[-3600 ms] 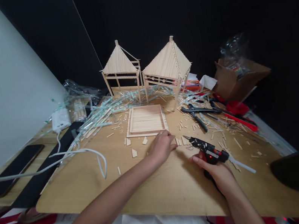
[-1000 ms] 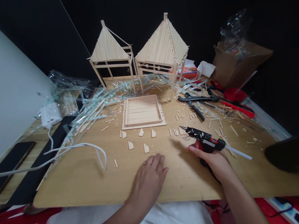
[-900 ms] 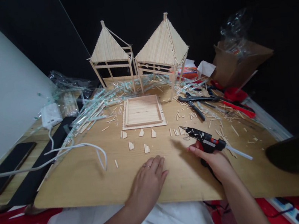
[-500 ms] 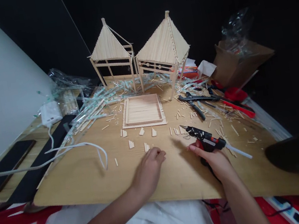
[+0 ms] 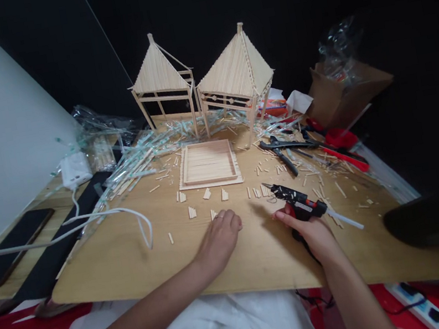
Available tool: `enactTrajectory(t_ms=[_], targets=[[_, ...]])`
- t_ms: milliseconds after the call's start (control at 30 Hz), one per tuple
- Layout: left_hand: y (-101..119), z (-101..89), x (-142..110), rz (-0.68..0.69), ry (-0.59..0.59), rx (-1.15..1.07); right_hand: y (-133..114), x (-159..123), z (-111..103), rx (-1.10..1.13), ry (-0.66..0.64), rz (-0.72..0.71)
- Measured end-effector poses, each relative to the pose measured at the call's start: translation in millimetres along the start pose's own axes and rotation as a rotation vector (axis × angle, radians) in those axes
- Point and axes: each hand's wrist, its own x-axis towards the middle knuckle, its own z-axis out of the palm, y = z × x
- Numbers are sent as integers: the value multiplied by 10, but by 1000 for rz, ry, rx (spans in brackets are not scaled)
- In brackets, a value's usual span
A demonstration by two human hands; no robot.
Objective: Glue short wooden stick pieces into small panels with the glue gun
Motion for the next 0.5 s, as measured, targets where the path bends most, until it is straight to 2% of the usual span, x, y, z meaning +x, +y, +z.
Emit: enactTrajectory(t_ms=[100,167,233,333,367,500], targets=[[33,-44,-44,-41,30,-26,20,4,-12,-6,-11,-2],[118,-137,-160,-57,61,-59,27,6,-13,-17,-3,-2],[242,-249,-341,-26,95,-187,22,8,-7,-11,1,-1],[428,-336,-661,30,6,-315,-1,9,5,48,-16,17],[473,-323,-763,25,-58,-322,-8,9,8,69,-22,26],[525,-81,-1062,8,-239,-307,-13,6,4,76,-26,26]])
